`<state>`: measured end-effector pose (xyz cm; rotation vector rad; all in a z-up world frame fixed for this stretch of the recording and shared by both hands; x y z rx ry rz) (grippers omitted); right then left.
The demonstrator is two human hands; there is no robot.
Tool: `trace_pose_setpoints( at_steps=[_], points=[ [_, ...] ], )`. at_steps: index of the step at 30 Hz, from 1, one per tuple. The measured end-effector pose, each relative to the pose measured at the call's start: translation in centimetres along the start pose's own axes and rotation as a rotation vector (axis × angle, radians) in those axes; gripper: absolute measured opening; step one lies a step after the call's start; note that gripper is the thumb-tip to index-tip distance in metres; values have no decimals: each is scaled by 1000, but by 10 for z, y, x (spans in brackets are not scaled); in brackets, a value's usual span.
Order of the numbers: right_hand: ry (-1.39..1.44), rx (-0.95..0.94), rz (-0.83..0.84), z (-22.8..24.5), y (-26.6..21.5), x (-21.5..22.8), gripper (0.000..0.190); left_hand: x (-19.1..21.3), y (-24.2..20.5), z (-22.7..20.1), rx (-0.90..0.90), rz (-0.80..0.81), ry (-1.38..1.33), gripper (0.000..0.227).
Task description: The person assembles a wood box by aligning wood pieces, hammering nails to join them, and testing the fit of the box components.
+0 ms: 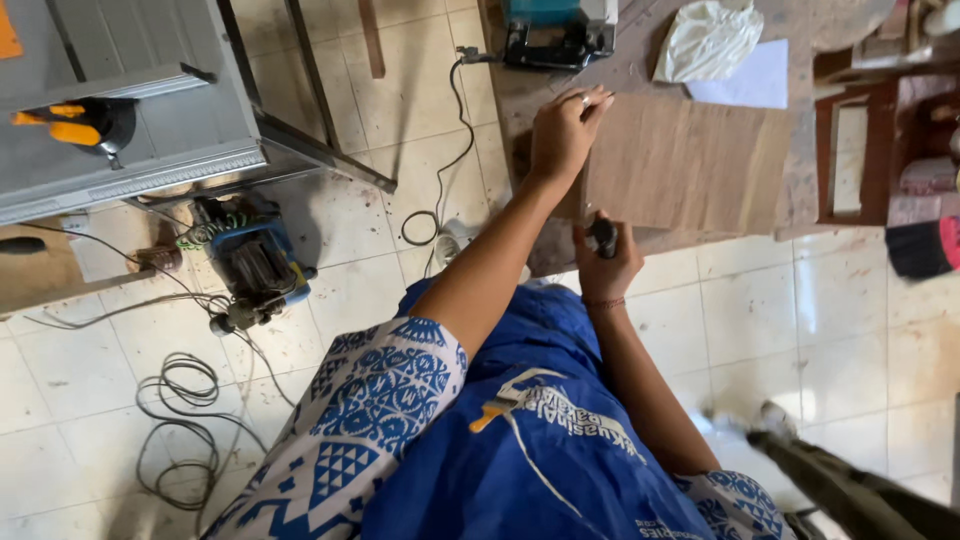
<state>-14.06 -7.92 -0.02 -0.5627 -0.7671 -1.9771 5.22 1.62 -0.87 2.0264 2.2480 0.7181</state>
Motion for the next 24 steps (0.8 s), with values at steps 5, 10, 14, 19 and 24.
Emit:
trace_pose_setpoints(
  at_steps=[5, 10, 14, 19, 24],
  points=[
    [-170, 73, -171, 12, -1, -9, 26, -1, 6, 2, 4, 23, -6, 13],
    [-212, 105, -221, 13, -9, -13, 26, 0, 5, 6, -40, 39, 19, 9],
    [-255, 130, -261, 14, -11, -15, 32, 4, 8, 2, -12, 50, -2, 9],
    [-263, 114, -281, 16, -12, -18, 33, 4, 8, 4, -40, 33, -3, 8],
    [-265, 98, -294, 22, -12, -19, 43, 6, 8, 5, -60, 48, -8, 7]
  ],
)
Point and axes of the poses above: each hand's wrist, its own y-axis towards the middle knuckle, its own x-axis out of the back of the hand, z = x × y, the point moved 4 cm from there along y, towards the middle knuckle, and after that the axes turned 1 degree about x, right-handed, at the moved point
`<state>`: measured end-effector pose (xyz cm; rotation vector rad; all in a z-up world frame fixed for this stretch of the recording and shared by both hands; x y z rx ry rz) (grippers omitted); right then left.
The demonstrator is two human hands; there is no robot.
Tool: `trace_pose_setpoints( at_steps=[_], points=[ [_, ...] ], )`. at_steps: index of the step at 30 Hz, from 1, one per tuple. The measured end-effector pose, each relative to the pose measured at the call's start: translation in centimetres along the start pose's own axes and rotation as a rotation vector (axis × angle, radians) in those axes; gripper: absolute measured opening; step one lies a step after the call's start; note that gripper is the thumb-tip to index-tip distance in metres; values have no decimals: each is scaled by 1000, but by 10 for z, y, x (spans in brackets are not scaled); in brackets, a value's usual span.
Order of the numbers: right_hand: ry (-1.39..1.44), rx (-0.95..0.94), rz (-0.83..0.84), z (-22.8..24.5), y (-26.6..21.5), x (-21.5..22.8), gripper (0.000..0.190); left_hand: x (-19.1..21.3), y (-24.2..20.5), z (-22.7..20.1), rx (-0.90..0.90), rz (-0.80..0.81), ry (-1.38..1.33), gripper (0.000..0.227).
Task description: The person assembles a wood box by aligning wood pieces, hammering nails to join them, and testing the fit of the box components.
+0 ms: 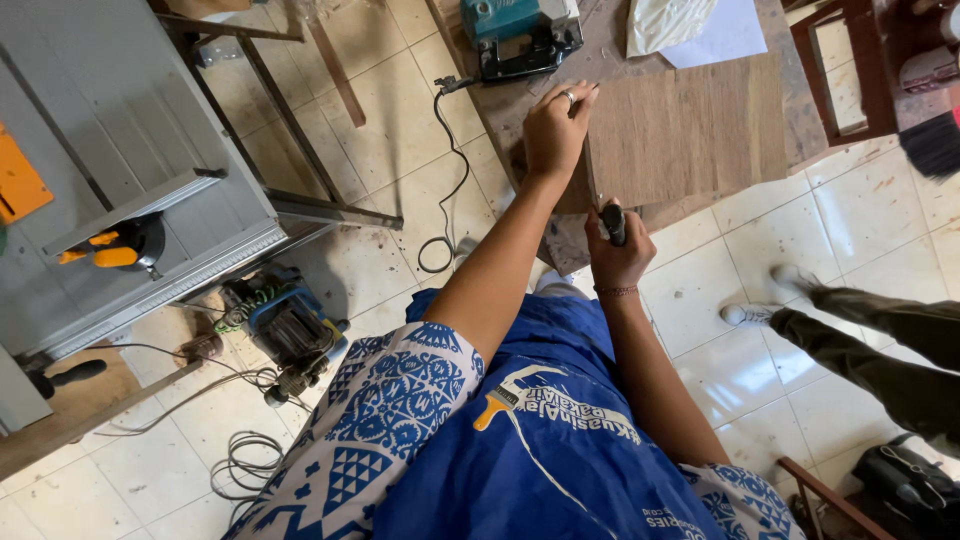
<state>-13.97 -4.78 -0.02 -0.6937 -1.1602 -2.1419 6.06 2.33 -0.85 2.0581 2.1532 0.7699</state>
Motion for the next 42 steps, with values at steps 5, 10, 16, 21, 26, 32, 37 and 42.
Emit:
trace_pose_setpoints(
  at_steps=[5, 10, 16, 21, 26, 32, 37, 42],
  points=[
    [39, -5, -2, 0, -1, 0, 43, 8, 3, -8, 5, 1, 28, 14],
    [72, -23, 26, 6, 2, 5, 35, 10, 2, -7, 4, -16, 52, 10],
    [252, -25, 24, 21, 15, 26, 25, 18, 6, -15, 5, 2, 5, 9],
    [614, -426, -74, -24, 20, 59, 33, 21, 6, -13, 0, 8, 23, 10],
    [546, -942, -79, -41, 75, 161, 55, 22, 6, -12, -4, 14, 18, 9],
    [242, -1072, 226, -155, 50, 190, 74, 29, 11, -31, -34, 11, 34, 14],
    [368, -1183, -197, -209, 87, 189, 51, 25, 12, -33, -58, -7, -8, 5],
    [694, -1354, -492, -265, 103, 164, 36, 25, 11, -42, -95, -18, 15, 5]
  ],
)
Point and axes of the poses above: each hand's wrist, its own y-axis towards the middle knuckle, its own x-axis out of the back of the hand, z = x × y, the point moved 4 cm from there along y, towards the middle knuckle, and after that the axes turned 1 degree about x, right-handed, at the moved point
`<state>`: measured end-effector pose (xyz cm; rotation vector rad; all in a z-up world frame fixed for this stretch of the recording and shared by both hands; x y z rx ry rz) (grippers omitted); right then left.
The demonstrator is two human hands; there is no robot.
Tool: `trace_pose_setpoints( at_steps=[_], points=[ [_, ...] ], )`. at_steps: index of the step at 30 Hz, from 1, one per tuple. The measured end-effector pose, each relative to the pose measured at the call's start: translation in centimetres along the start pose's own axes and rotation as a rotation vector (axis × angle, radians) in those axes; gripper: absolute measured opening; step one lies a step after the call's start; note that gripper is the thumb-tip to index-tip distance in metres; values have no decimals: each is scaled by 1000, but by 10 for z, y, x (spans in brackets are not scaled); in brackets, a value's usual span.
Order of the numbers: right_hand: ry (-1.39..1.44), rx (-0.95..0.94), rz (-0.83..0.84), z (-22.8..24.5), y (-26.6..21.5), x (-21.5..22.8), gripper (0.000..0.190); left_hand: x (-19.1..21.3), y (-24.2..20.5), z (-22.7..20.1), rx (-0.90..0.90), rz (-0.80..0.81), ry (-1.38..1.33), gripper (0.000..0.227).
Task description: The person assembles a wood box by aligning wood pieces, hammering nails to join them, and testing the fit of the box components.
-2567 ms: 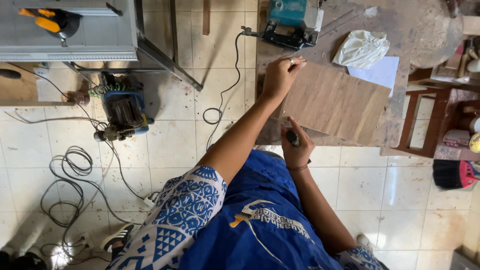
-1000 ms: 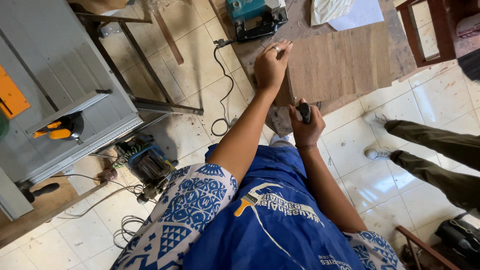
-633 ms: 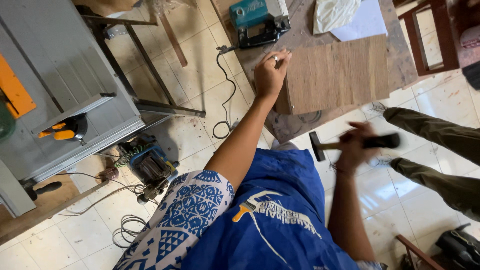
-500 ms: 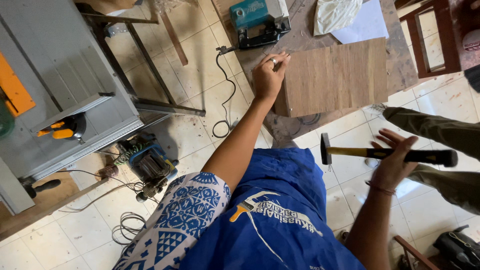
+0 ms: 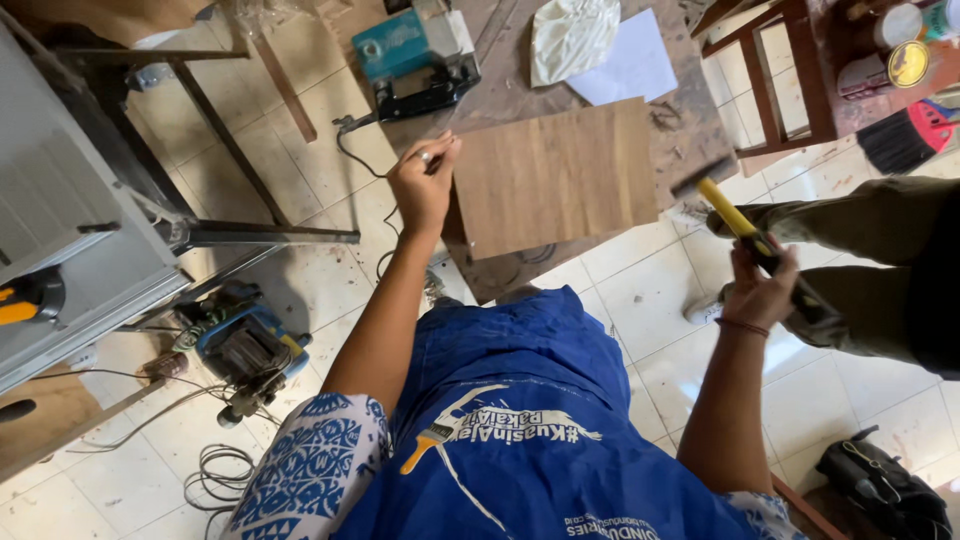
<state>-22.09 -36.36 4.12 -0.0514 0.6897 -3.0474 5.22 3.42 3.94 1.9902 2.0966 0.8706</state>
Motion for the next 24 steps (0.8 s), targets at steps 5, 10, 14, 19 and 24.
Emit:
trace_pose_setpoints(
  at_steps=[5, 10, 14, 19, 24],
  points=[
    [174, 70, 297, -42, 29, -41, 40, -2, 0, 3, 108, -41, 147, 6],
    [-98, 222, 532, -62, 34, -60, 42, -7, 6, -1, 168, -59, 160, 6],
    [-304, 536, 860, -35, 27, -66, 32, -7, 6, -2, 209, -38, 132, 4],
    [-628, 413, 1174, -13, 33, -67, 52, -7, 6, -3, 240, -54, 178, 5],
    [-446, -430, 999, -69, 77, -51, 23, -5, 2, -1, 253, -77, 184, 5]
  ],
)
Point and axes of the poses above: each hand's wrist, its own y-axis towards the middle knuckle, its own x-axis out of the back of the hand, z = x × y, the point moved 4 cm from there along y, towards the middle knuckle, and after that the axes turned 1 degree about x, right-handed, at the moved point
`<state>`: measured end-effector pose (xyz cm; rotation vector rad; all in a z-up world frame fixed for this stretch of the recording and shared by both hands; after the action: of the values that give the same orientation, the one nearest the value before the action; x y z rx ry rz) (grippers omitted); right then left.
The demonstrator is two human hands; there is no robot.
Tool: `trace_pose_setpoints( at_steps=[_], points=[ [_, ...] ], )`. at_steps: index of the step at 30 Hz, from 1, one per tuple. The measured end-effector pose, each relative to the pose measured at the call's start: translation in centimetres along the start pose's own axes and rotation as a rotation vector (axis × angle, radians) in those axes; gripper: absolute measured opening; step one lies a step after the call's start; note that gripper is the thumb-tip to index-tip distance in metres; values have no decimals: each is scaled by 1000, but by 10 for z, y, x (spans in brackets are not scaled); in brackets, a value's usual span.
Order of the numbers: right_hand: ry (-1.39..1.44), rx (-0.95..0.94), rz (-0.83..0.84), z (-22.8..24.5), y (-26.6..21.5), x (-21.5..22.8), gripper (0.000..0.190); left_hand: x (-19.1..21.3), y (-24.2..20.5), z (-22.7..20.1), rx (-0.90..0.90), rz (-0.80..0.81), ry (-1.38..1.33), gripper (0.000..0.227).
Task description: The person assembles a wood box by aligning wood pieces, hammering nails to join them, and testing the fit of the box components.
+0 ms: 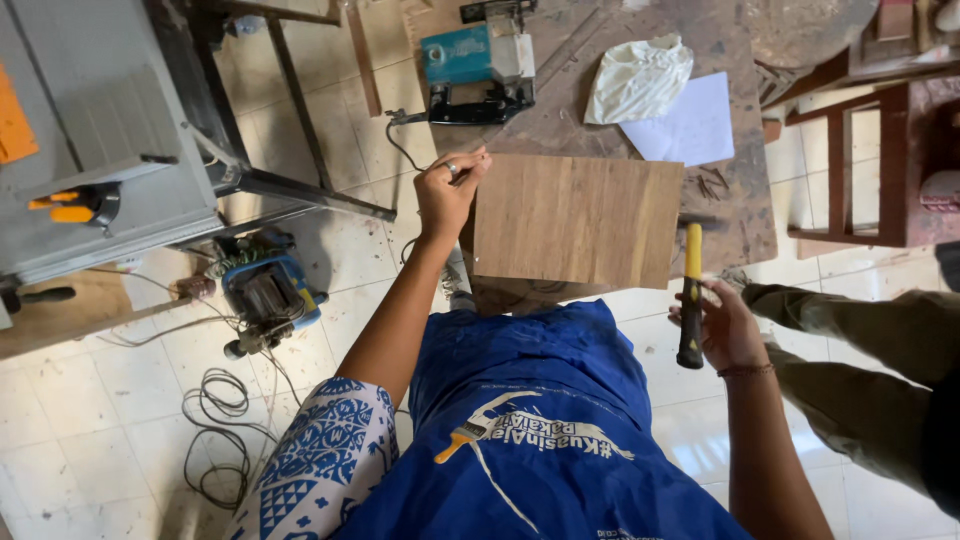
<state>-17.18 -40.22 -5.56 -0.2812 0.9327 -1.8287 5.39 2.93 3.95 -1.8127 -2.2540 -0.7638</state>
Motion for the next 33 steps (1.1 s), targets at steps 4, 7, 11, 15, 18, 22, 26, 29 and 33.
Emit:
trace_pose_setpoints(
  at_steps=[4, 7, 11, 15, 18, 22, 26, 29, 33],
  points=[
    [-39, -174, -86, -29, 28, 18, 42, 0, 3, -7, 3, 0, -40, 6],
    [-347, 38, -168, -20, 26, 20, 42, 2, 0, -13, 3, -15, -52, 8],
    [-693, 581, -381, 21, -25, -9, 23, 1, -2, -3, 2, -23, -72, 8],
    [-723, 738, -316, 77, -75, -98, 16, 3, -1, -4, -19, 51, -222, 3],
    [-783, 976, -93, 85, -77, -152, 14, 5, 1, -5, -32, -1, -125, 7],
    [-1215, 839, 25, 100, -74, -244, 22, 4, 3, -7, -55, 22, -79, 7],
    [-1488, 880, 126, 90, -59, -278, 26, 9, 4, -9, -85, 17, -98, 7],
    [-1466, 808, 141, 88, -59, -285, 23, 8, 3, -7, -56, 8, -113, 7],
    [-1544, 822, 149, 89, -61, -292, 24, 1, -4, 9, 54, 18, -189, 2]
  ],
)
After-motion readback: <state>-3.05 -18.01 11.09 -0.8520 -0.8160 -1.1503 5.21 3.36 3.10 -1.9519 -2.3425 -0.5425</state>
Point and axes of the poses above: each hand's wrist, its own y-axis towards the middle knuckle, its own x-axis out of the back of the hand, z = x × y, the point moved 4 cm from there along y, towards the middle knuckle, and after that the axes turned 1 degree about x, right-handed, at the moved point
